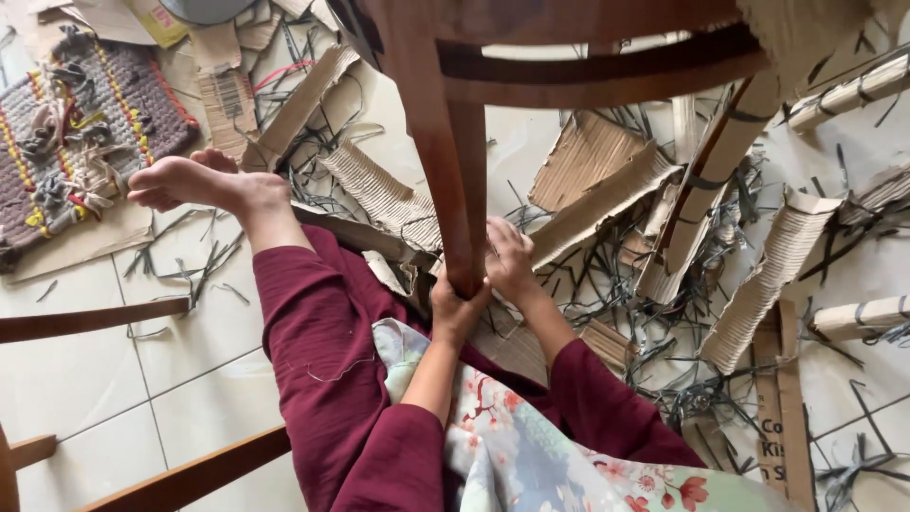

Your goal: Wrapping the legs of a wooden chair with corrugated cardboard and securing it with ties

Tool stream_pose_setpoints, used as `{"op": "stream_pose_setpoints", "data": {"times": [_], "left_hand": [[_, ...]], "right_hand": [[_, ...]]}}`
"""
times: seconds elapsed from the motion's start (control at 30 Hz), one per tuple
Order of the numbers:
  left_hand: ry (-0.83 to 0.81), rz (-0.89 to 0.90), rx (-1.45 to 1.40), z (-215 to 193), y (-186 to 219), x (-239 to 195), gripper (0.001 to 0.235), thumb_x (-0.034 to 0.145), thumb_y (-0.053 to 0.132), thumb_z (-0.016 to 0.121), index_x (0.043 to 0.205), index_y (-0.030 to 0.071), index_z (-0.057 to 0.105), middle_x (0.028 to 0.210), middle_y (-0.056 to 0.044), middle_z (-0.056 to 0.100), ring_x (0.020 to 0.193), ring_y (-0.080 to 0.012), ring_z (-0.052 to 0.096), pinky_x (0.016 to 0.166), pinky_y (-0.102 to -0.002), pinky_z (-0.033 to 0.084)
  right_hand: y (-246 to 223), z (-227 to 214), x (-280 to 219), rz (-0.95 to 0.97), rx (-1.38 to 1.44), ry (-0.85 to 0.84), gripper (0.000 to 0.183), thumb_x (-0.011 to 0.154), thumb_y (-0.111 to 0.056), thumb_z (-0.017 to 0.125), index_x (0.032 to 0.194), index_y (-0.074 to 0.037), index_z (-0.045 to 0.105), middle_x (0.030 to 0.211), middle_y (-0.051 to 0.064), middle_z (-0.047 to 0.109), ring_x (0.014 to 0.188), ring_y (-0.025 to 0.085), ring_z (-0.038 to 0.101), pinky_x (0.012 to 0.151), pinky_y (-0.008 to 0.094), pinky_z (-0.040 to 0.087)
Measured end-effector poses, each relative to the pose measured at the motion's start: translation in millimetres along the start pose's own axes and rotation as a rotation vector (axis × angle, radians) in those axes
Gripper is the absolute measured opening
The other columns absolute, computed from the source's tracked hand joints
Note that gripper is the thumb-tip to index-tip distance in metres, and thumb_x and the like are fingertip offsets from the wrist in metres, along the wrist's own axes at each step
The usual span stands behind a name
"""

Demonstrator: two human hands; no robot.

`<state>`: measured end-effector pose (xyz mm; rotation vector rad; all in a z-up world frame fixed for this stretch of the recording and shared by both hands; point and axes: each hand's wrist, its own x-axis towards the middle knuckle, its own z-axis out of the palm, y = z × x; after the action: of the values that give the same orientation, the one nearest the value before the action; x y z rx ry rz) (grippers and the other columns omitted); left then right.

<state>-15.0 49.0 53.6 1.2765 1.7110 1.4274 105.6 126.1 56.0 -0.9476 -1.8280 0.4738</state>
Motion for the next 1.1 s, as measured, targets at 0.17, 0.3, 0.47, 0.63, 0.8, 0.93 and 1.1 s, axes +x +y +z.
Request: {"op": "stream_pose_setpoints", "data": {"times": [0.17, 0.3, 0.47, 0.63, 0.8, 0.93, 1.1], "left_hand": [[0.000, -0.012, -0.014, 1.7, 7.8, -5.3, 0.045, 0.067, 0.023, 0.090, 0.102, 0.011, 0.064, 0.085, -0.018, 0.070, 0.086, -0.0379, 0.072, 0.077, -0.049, 0.055], [-0.002, -0.035, -0.028, 2.8, 7.4, -2.3, 0.045, 0.067, 0.024, 0.091, 0.102, 0.012, 0.064, 0.085, -0.014, 0.071, 0.084, -0.0354, 0.072, 0.076, -0.044, 0.056], [0.015, -0.027, -0.018, 2.1, 20.1, -0.4, 0.050, 0.067, 0.025, 0.091, 0.107, 0.010, 0.064, 0.088, -0.018, 0.070, 0.087, -0.0375, 0.072, 0.077, -0.048, 0.055], [0.034, -0.006, -0.020, 1.3, 31.7, -0.5, 0.051, 0.068, 0.023, 0.091, 0.108, 0.009, 0.064, 0.086, -0.019, 0.070, 0.085, -0.0380, 0.072, 0.076, -0.047, 0.055], [0.009, -0.043, -0.048, 2.3, 30.2, -3.8, 0.056, 0.066, 0.024, 0.092, 0.111, 0.009, 0.062, 0.086, -0.019, 0.068, 0.085, -0.0391, 0.071, 0.077, -0.050, 0.054], [-0.056, -0.087, -0.073, 3.4, 31.5, -6.0, 0.055, 0.070, 0.023, 0.089, 0.116, 0.011, 0.062, 0.091, -0.016, 0.070, 0.089, -0.0380, 0.071, 0.081, -0.050, 0.053], [-0.130, -0.125, -0.076, 12.1, 1.3, -14.3, 0.055, 0.071, 0.026, 0.090, 0.117, 0.014, 0.063, 0.096, -0.015, 0.072, 0.095, -0.0374, 0.071, 0.084, -0.049, 0.053]], "right_hand": [[40.1, -7.3, -63.0, 0.374, -0.668, -0.807, 0.073, 0.083, -0.041, 0.079, 0.150, -0.036, 0.050, 0.152, 0.001, 0.047, 0.136, 0.033, 0.045, 0.108, 0.066, 0.039], [48.5, -34.7, -107.8, 0.584, -0.756, -1.090, 0.055, 0.088, -0.055, 0.070, 0.136, -0.030, 0.062, 0.135, 0.002, 0.063, 0.133, 0.029, 0.050, 0.115, 0.069, 0.024], [47.6, -11.7, -37.2, 0.666, -0.366, -0.462, 0.067, 0.090, -0.056, 0.073, 0.143, -0.021, 0.051, 0.147, 0.008, 0.048, 0.137, 0.038, 0.046, 0.106, 0.072, 0.037], [93.0, 80.9, -103.1, 0.540, -0.283, -0.473, 0.059, 0.088, -0.023, 0.073, 0.139, -0.008, 0.048, 0.144, 0.023, 0.043, 0.140, 0.041, 0.039, 0.117, 0.061, 0.027], [85.4, 18.1, -167.1, -0.003, -0.387, -0.412, 0.036, 0.091, -0.003, 0.055, 0.123, -0.013, 0.069, 0.121, 0.011, 0.068, 0.123, 0.029, 0.060, 0.110, 0.039, 0.046], [82.5, -78.7, -173.1, 0.387, -0.527, -0.721, 0.027, 0.084, -0.007, 0.061, 0.107, -0.004, 0.075, 0.104, 0.020, 0.072, 0.106, 0.038, 0.071, 0.090, 0.050, 0.058], [-34.1, -126.8, -89.5, 0.676, -0.626, -1.082, 0.058, 0.083, -0.046, 0.079, 0.135, -0.025, 0.063, 0.130, 0.003, 0.065, 0.122, 0.031, 0.060, 0.093, 0.064, 0.054]]}}
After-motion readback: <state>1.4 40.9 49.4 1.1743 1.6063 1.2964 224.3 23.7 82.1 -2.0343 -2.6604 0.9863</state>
